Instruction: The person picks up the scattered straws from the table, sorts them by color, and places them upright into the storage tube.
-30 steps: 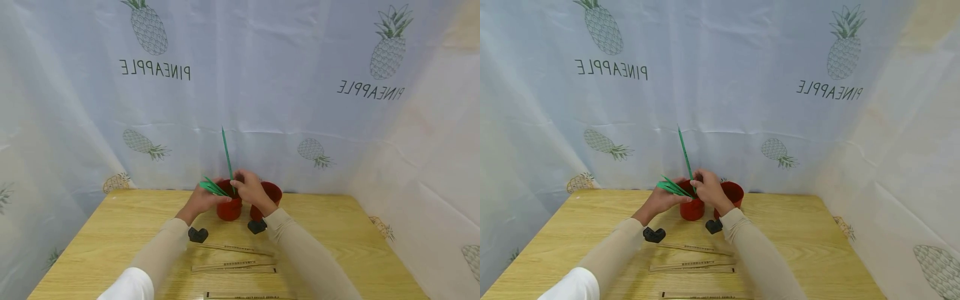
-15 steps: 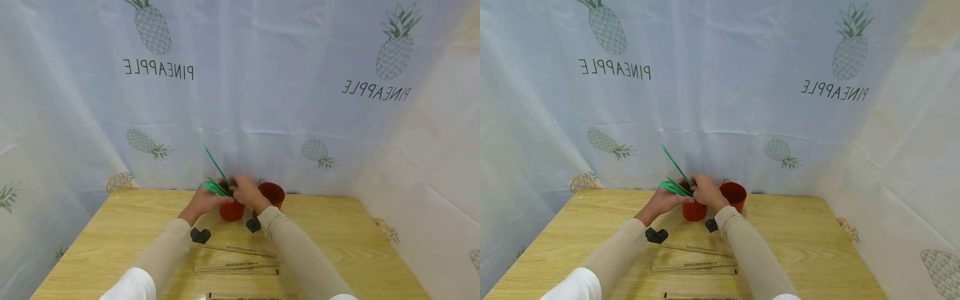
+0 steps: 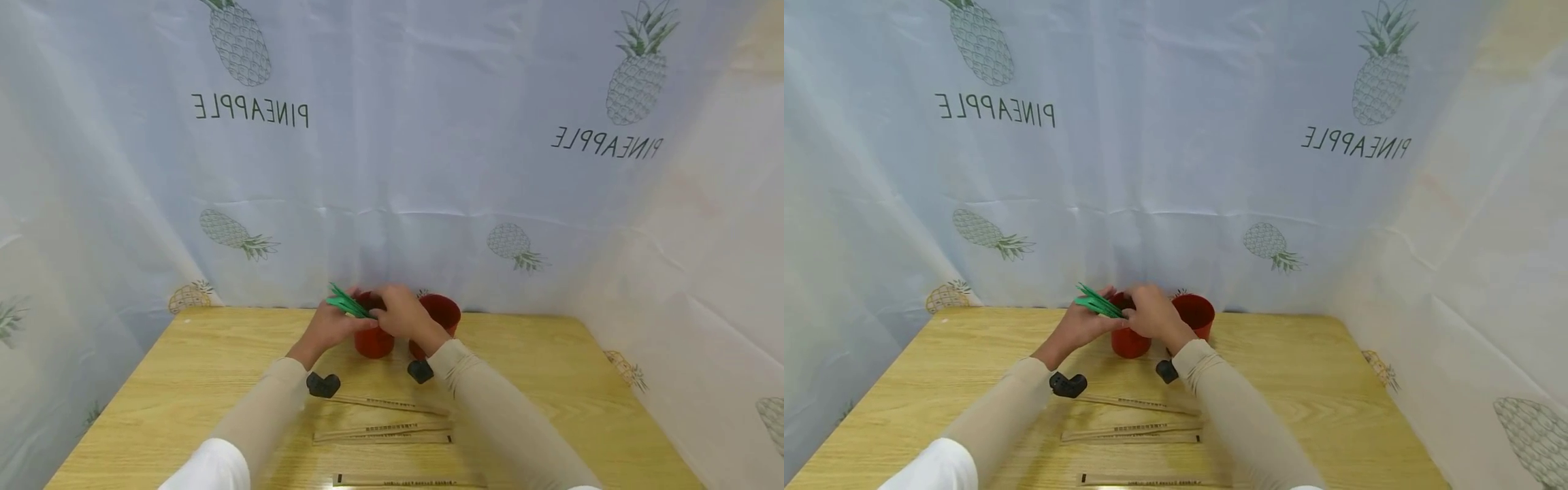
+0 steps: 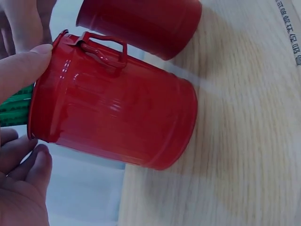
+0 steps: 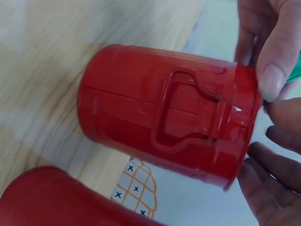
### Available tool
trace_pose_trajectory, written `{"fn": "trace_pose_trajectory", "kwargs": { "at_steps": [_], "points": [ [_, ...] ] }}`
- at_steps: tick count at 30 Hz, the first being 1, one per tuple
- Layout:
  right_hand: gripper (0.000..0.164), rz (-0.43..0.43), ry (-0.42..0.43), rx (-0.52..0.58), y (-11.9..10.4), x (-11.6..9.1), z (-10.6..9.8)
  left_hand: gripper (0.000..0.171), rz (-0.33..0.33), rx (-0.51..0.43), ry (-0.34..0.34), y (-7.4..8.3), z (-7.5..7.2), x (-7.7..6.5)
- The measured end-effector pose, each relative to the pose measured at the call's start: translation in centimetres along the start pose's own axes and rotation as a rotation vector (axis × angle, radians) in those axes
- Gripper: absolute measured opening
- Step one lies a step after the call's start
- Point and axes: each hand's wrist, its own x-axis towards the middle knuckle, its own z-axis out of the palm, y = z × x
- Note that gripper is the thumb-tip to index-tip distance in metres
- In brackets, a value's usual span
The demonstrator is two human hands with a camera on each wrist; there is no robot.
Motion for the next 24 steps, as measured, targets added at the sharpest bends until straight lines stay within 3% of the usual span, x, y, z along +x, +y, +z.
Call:
{"fn": "trace_pose_trajectory", "kwargs": {
  "at_steps": [3,9,15,18,24],
  "points": [
    [0.04,-0.044,0.02,-0.039,0.0,-1.2,-0.3,0.084,-0.019,0.022,0.013,-0.3,-0.2,-0.4],
    [0.048,-0.048,0.024,-0.057,-0.3,-3.7,-1.1,0.062,-0.043,0.041,0.06,-0.4,-0.3,-1.4],
    [0.047,-0.096,0.039,-0.029,-0.1,-6.3,-1.5,0.083,-0.129,0.057,0.084,-0.9,0.1,-3.1],
    [0.046,-0.13,0.06,-0.028,0.2,-7.6,-1.6,0.087,-0.118,0.052,0.094,-1.3,0.4,-4.3],
    [0.043,-0.167,0.095,0.014,1.1,-10.3,-1.8,0.08,-0.077,-0.03,0.126,-1.4,1.4,-6.8]
  ]
}}
